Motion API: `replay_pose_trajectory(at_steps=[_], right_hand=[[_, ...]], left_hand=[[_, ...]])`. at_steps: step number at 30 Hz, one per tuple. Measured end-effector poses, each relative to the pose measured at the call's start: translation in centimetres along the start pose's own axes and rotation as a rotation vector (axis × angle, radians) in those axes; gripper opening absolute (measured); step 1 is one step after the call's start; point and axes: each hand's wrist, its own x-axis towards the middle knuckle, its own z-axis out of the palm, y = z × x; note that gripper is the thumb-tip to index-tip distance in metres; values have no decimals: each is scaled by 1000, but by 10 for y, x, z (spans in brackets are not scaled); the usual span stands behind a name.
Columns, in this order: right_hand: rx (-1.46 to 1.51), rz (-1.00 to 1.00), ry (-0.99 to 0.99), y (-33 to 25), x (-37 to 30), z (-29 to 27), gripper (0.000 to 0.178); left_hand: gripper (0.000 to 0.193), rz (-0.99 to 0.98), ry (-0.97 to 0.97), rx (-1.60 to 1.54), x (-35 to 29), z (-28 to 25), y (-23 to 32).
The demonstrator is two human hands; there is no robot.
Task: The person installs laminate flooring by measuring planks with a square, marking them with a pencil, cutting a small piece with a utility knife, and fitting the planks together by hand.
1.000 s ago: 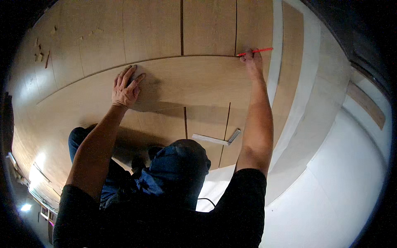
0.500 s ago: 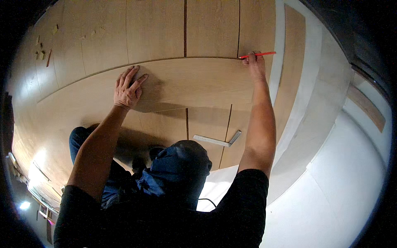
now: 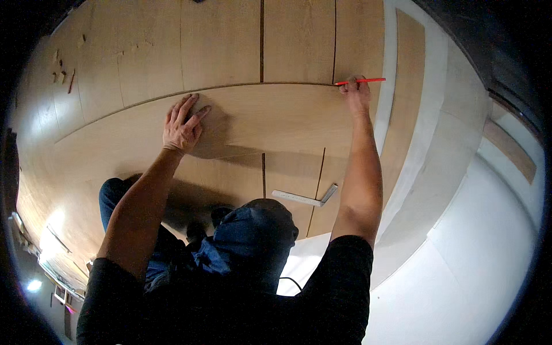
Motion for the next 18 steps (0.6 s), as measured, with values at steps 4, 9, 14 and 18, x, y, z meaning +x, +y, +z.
replay_pose_trajectory(at_steps=[4, 9, 14, 18], right_hand=[[172, -159, 209, 16, -21, -10, 9], [270, -127, 404, 26, -137, -13, 12], [-438, 83, 424, 147, -308, -86, 19], [-876, 385, 465, 181, -412, -76, 39]], left_hand=[[52, 9, 17, 20, 4, -2, 5], [45, 7, 54, 28, -2, -3, 0], [44, -17, 0, -53, 3, 2, 11], [47, -95, -92, 91, -28, -23, -20]])
